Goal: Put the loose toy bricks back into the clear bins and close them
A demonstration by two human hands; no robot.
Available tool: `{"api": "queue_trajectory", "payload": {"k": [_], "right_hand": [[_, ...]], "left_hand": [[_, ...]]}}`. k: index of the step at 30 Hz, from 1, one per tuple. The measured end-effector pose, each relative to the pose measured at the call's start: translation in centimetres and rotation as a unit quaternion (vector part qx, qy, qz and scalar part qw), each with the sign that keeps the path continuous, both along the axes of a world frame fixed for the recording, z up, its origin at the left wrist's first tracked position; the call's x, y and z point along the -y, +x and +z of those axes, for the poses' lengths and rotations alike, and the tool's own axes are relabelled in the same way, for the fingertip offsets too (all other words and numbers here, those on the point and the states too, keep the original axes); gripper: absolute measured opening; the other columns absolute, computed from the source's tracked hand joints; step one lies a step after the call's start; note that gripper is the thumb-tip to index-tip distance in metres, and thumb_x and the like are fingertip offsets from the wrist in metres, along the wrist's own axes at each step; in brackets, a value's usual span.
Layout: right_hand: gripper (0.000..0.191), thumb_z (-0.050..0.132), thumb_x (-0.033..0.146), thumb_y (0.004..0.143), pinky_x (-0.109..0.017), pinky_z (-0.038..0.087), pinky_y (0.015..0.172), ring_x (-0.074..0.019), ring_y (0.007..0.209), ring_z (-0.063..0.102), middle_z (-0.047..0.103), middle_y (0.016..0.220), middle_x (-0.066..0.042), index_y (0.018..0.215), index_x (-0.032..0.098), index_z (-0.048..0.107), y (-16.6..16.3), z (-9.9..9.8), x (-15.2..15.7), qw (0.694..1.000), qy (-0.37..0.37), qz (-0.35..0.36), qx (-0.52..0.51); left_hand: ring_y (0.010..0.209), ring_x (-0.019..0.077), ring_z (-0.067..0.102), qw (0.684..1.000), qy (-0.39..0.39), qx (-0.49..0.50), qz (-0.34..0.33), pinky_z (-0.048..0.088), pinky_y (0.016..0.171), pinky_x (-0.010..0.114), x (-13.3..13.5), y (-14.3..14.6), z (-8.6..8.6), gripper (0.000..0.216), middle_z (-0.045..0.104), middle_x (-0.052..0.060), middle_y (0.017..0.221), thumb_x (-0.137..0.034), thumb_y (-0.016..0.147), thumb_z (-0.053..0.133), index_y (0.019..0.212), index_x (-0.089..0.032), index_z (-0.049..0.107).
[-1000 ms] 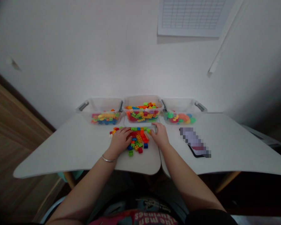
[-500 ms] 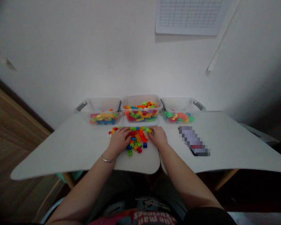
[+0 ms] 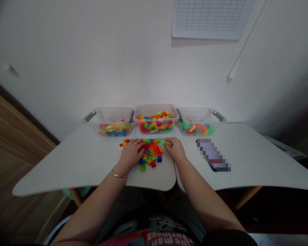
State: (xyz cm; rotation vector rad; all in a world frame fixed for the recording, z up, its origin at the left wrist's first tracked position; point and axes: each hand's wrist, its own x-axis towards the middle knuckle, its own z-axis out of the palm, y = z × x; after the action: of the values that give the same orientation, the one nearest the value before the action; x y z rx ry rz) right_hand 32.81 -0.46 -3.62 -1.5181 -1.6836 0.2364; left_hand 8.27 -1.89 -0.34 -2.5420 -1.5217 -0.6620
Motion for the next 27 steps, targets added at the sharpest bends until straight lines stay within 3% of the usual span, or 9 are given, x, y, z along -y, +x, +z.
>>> {"api": "queue_trajectory", "payload": {"k": [9,17,22,27], "right_hand": [[0.026,0.057,0.038,0.081,-0.033,0.049,0.067,-0.0166,0.069,0.054,0.064,0.091,-0.007,0.094,0.018,0.068,-0.4,2.7,0.4,0.982,0.126,-0.015,-0.139],[0.023,0.061,0.038,0.077,-0.032,0.049,0.072,-0.016,0.071,0.057,0.064,0.085,-0.004,0.089,0.019,0.06,-0.4,9.2,-4.6,0.957,0.2,-0.03,-0.209],[0.018,0.061,0.033,0.075,-0.033,0.049,0.075,-0.0173,0.074,0.057,0.064,0.081,-0.003,0.086,0.019,0.062,-1.7,12.6,-8.7,0.98,0.135,-0.032,-0.14],[0.013,0.062,0.027,0.074,-0.034,0.05,0.079,-0.0186,0.076,0.062,0.067,0.082,-0.004,0.083,0.019,0.066,-2.5,13.4,-11.5,0.992,0.032,-0.075,-0.1]], "left_hand": [[0.119,0.0264,0.056,1.0,-0.013,0.006,0.006,0.042,0.107,0.044,0.1,-0.1,0.1,0.032,0.065,0.008,0.129,-0.026,0.09,0.052,0.116,-0.018,0.07],[0.121,0.0262,0.055,0.999,-0.027,0.027,0.009,0.041,0.107,0.046,-0.1,-0.2,-0.1,0.031,0.064,0.008,0.131,-0.026,0.089,0.053,0.115,-0.02,0.07],[0.123,0.0262,0.054,0.999,-0.034,0.027,0.012,0.04,0.108,0.045,-0.1,-0.2,-0.1,0.033,0.063,0.007,0.132,-0.027,0.089,0.053,0.116,-0.021,0.07],[0.123,0.0258,0.054,0.999,-0.043,0.028,0.016,0.041,0.108,0.045,0.1,-0.2,0.2,0.033,0.063,0.007,0.133,-0.028,0.089,0.054,0.117,-0.021,0.069]]}}
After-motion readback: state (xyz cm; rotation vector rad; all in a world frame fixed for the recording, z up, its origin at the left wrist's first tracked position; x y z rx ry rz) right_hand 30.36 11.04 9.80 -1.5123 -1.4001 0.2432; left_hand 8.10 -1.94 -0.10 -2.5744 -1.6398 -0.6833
